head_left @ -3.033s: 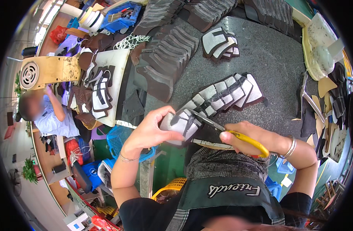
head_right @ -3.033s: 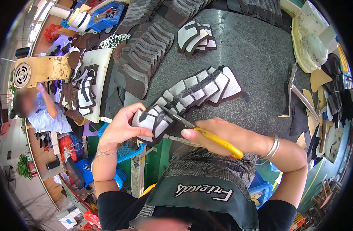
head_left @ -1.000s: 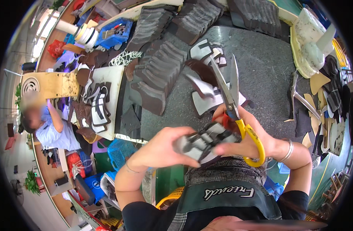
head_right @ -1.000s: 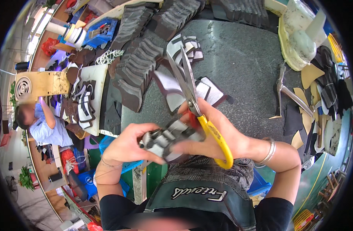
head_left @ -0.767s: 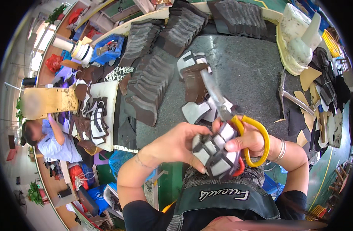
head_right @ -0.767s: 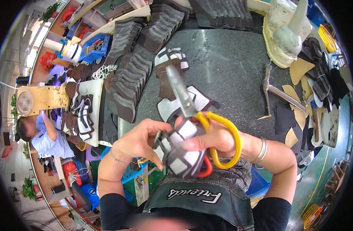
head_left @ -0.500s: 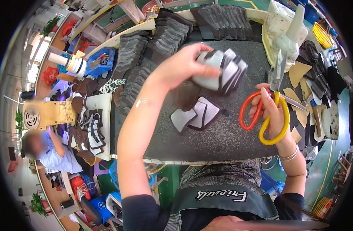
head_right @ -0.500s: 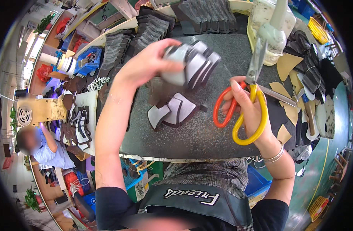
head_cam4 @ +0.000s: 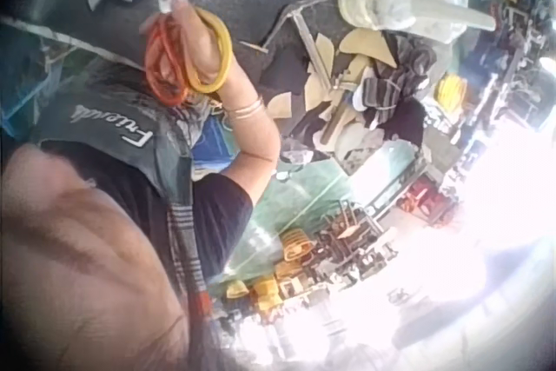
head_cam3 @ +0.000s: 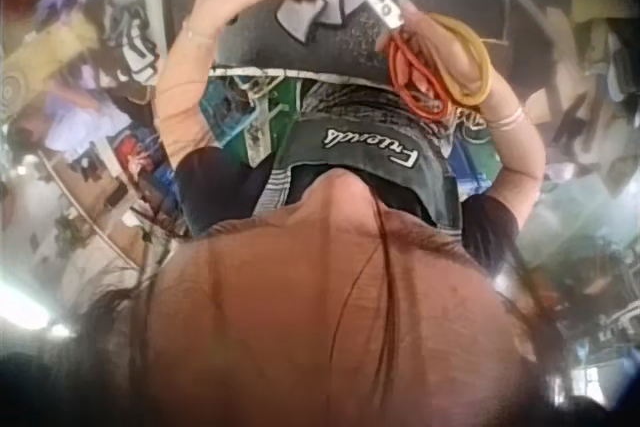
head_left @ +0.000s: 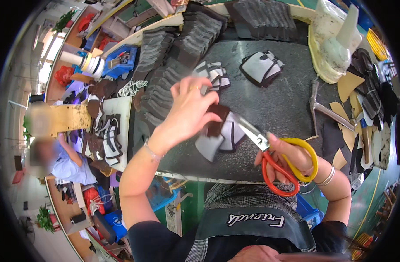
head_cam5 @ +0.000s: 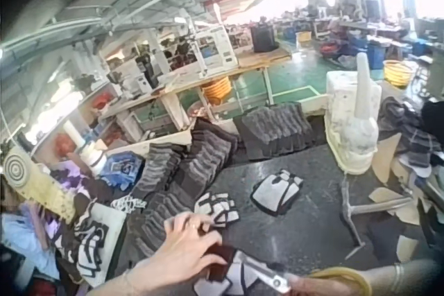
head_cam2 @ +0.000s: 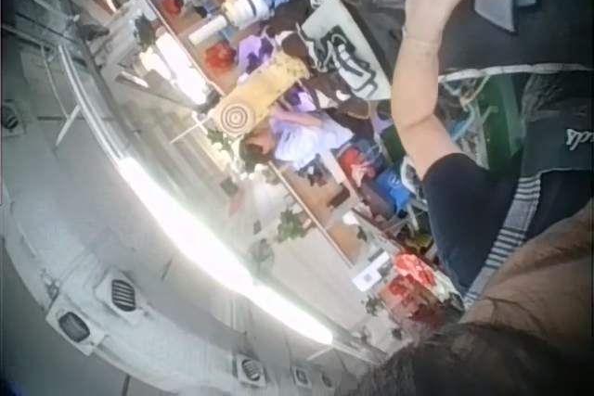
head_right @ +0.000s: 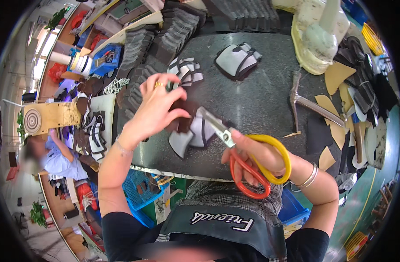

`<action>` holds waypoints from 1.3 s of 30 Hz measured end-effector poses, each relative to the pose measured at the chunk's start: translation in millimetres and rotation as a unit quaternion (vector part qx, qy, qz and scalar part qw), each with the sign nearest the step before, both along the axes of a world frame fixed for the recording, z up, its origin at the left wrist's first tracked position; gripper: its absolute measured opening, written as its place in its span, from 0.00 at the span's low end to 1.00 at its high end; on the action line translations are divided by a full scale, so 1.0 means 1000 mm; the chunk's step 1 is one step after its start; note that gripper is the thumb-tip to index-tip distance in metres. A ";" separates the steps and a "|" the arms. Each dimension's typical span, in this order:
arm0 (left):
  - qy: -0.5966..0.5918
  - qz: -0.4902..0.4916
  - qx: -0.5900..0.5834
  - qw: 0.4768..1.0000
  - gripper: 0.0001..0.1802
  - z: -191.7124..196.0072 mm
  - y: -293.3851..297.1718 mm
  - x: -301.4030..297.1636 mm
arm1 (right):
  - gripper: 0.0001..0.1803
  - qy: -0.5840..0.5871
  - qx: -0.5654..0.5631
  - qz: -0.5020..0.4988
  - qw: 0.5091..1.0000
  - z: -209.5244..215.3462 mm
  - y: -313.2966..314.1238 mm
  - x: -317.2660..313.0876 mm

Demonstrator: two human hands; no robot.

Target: The person is using scissors to trim excess material from shoe upper components and then organizing the pieces.

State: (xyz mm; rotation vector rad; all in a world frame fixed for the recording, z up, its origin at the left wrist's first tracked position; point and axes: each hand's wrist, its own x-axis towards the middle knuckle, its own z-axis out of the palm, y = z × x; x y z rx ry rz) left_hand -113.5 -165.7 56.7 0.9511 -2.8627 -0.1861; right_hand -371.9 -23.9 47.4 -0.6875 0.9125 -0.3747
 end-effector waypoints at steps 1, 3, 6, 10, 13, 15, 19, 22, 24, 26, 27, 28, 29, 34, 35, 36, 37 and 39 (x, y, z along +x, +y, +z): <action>0.048 -0.018 -0.018 0.999 0.17 0.001 0.013 0.013 | 0.44 -0.005 0.013 0.025 1.000 -0.005 -0.002 0.006; 0.135 -0.016 -0.032 0.990 0.14 0.002 0.043 0.043 | 0.42 0.017 0.047 0.028 0.998 -0.014 -0.001 0.014; 0.142 -0.089 -0.107 0.980 0.13 -0.004 0.095 0.094 | 0.40 0.033 -0.012 0.046 0.998 -0.031 0.005 0.010; 0.079 -0.061 0.017 0.995 0.15 -0.022 0.129 0.118 | 0.38 0.085 -0.059 0.010 0.995 0.000 0.013 0.022; 0.145 -0.013 0.145 0.979 0.26 -0.028 0.124 0.122 | 0.38 -0.029 -0.137 0.063 0.988 0.003 0.020 0.030; 0.249 0.221 0.079 0.940 0.33 -0.029 0.120 0.105 | 0.39 -0.051 -0.133 0.093 0.985 -0.003 0.021 0.038; 0.160 0.234 0.168 0.944 0.47 -0.047 0.116 0.101 | 0.37 -0.016 -0.176 0.167 0.970 -0.017 0.026 0.049; 0.168 0.300 0.169 0.924 0.44 -0.031 0.122 0.093 | 0.37 0.022 -0.097 0.176 0.979 -0.019 0.027 0.054; 0.197 0.374 0.245 0.872 0.32 -0.024 0.125 0.094 | 0.38 0.034 -0.093 0.189 0.977 -0.019 0.023 0.056; 0.239 0.386 0.392 0.800 0.28 -0.023 0.120 0.106 | 0.38 0.028 -0.107 0.198 0.974 -0.022 0.022 0.059; 0.275 0.386 0.528 0.705 0.23 -0.023 0.118 0.109 | 0.39 0.021 -0.122 0.208 0.970 -0.023 0.022 0.060; 0.325 0.381 0.547 0.670 0.19 -0.020 0.118 0.107 | 0.39 0.021 -0.121 0.209 0.970 -0.024 0.021 0.063; 0.326 0.383 0.547 0.669 0.19 -0.021 0.118 0.109 | 0.39 0.015 -0.126 0.205 0.971 -0.024 0.021 0.066; 0.352 0.340 0.621 0.613 0.19 -0.020 0.118 0.118 | 0.34 0.017 -0.226 0.198 0.954 -0.030 0.014 0.086; 0.351 0.339 0.621 0.613 0.19 -0.019 0.118 0.118 | 0.34 0.018 -0.225 0.198 0.954 -0.033 0.015 0.089; 0.342 0.347 0.616 0.619 0.17 -0.018 0.117 0.118 | 0.32 0.055 -0.270 0.190 0.942 -0.038 0.016 0.092; 0.332 0.354 0.611 0.626 0.16 -0.018 0.116 0.118 | 0.30 0.093 -0.314 0.182 0.927 -0.040 0.017 0.094; 0.330 0.353 0.623 0.615 0.16 -0.016 0.115 0.125 | 0.28 0.083 -0.289 0.173 0.938 -0.031 0.019 0.089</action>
